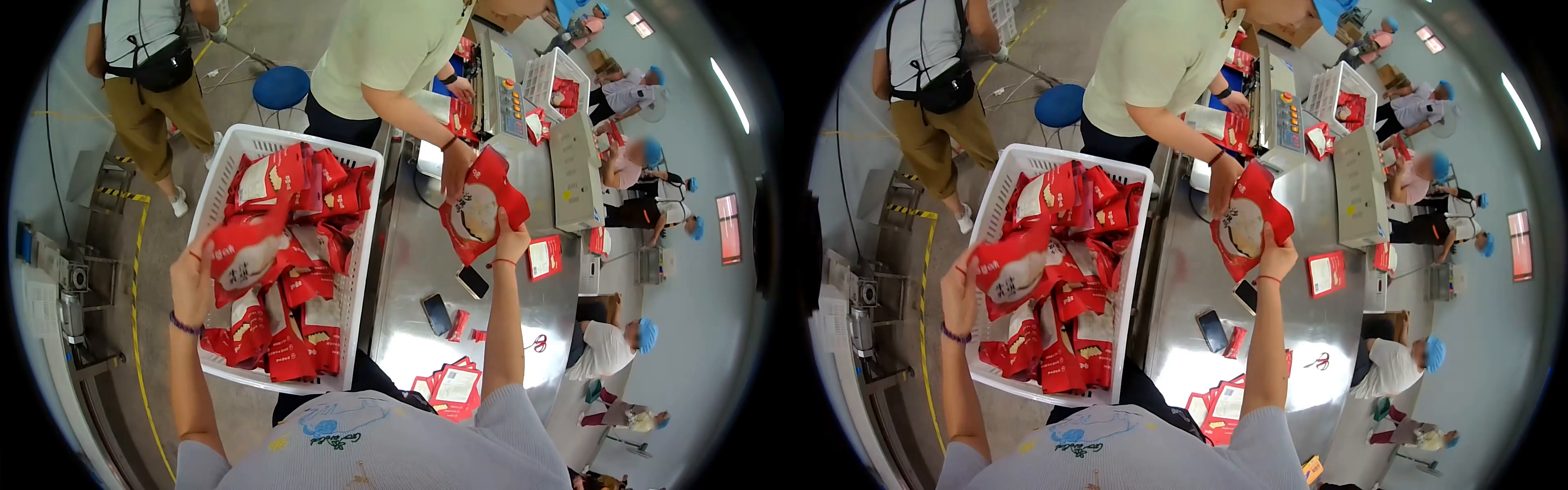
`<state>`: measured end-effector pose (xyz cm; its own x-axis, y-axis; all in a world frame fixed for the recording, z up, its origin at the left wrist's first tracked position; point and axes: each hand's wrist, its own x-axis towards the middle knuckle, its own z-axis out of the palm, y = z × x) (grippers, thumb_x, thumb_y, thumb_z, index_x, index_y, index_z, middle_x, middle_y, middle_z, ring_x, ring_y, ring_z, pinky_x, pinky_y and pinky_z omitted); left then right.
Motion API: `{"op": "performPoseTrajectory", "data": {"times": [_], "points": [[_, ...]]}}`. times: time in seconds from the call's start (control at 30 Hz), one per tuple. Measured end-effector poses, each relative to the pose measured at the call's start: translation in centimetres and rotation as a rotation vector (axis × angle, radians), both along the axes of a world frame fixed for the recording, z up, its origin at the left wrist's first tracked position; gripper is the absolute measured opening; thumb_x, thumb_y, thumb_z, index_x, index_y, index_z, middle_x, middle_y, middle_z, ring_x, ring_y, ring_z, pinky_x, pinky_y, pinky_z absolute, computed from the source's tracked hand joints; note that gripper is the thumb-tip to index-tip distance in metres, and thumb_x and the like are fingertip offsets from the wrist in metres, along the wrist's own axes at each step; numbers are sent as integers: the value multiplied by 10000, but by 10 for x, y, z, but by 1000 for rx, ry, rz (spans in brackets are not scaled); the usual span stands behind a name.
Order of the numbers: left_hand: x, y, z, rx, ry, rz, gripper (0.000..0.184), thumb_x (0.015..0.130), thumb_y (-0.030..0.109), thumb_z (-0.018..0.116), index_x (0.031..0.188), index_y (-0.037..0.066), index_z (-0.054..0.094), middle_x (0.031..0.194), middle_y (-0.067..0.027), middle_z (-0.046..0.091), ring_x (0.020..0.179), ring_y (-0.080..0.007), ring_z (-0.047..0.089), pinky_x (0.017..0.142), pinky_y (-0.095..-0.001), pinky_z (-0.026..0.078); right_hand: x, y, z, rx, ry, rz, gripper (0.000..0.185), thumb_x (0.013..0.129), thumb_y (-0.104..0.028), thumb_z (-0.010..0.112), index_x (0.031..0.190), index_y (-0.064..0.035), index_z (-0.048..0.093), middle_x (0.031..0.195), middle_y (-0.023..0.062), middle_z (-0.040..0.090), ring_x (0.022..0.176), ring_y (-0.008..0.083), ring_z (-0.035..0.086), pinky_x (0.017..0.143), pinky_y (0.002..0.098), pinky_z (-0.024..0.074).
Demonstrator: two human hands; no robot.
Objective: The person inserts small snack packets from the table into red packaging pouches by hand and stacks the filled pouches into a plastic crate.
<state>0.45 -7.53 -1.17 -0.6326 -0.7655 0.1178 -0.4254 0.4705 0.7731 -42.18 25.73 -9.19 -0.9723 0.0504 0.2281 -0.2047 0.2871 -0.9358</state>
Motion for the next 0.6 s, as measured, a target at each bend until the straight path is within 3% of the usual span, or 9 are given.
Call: {"op": "performPoseTrajectory", "data": {"times": [0.1, 0.2, 0.27, 0.3, 0.37, 0.43, 0.5, 0.53, 0.6], "points": [[10, 23, 12, 25, -43, -197, 271, 992, 108, 452, 1215, 46, 594, 1103, -166, 661, 1032, -323, 638, 880, -339, 482, -2, -6, -2, 15, 17, 8, 188, 827, -179, 761, 868, 3, 740, 756, 1, 701, 686, 62, 599, 664, 232, 483], [9, 46, 18, 85, -31, -337, 282, 958, 32, 439, 1187, 18, 603, 1091, -132, 679, 1036, -273, 645, 915, -314, 475, -7, -6, -5, -6, -23, 87, 218, 826, -138, 749, 1004, -16, 719, 950, 33, 707, 846, 92, 626, 773, 246, 496], [3, 62, 26, 153, 52, -427, 348, 867, -54, 459, 1178, 7, 604, 1101, -138, 677, 1042, -278, 644, 927, -341, 480, -3, -10, -1, 82, 120, 202, 493, 815, -84, 734, 1282, -55, 579, 1300, 74, 570, 1113, 140, 563, 921, 296, 475], [1, 67, 22, 95, 61, -471, 416, 810, -125, 480, 1168, 37, 614, 1118, -147, 662, 1024, -329, 640, 903, -375, 498, 16, -13, 17, 107, 35, 347, 764, 779, -24, 727, 1451, -93, 370, 1498, 85, 344, 1321, 210, 405, 1070, 382, 373], [-11, 76, 30, 62, 95, -569, 427, 802, -117, 443, 1160, 34, 620, 1123, -147, 660, 1035, -316, 637, 914, -369, 497, 70, -21, 41, 170, -11, 841, 831, 744, 0, 734, 1466, -98, 335, 1518, 84, 313, 1367, 241, 350, 1129, 417, 277], [-24, 85, 33, 93, 108, -601, 425, 802, -108, 438, 1158, 34, 621, 1122, -148, 659, 1039, -310, 635, 916, -368, 496, 135, -33, 60, 100, -315, 1274, 792, 733, 4, 738, 1437, -80, 385, 1506, 89, 338, 1400, 239, 298, 1161, 388, 196], [-37, 87, 32, 223, 165, -636, 395, 791, -76, 498, 1145, 28, 639, 1094, -122, 684, 1015, -274, 656, 930, -347, 483, 168, -40, 60, 73, -563, 1578, 656, 751, 0, 730, 1362, -60, 499, 1423, 96, 463, 1350, 235, 380, 1142, 378, 243], [-43, 87, 29, 229, 164, -631, 395, 791, -76, 498, 1145, 28, 639, 1094, -122, 684, 1015, -274, 656, 930, -347, 483, 169, -35, 43, -21, -459, 1568, 445, 781, -9, 720, 1216, -22, 625, 1232, 96, 620, 1180, 206, 546, 1040, 345, 391], [-57, 83, 18, 346, 133, -634, 307, 859, -24, 507, 1129, 21, 645, 1067, -120, 689, 996, -227, 663, 900, -311, 488, 173, -15, 31, -87, -627, 1095, 259, 820, -24, 708, 1076, 6, 686, 1020, 59, 699, 935, 136, 635, 867, 275, 495]]}}
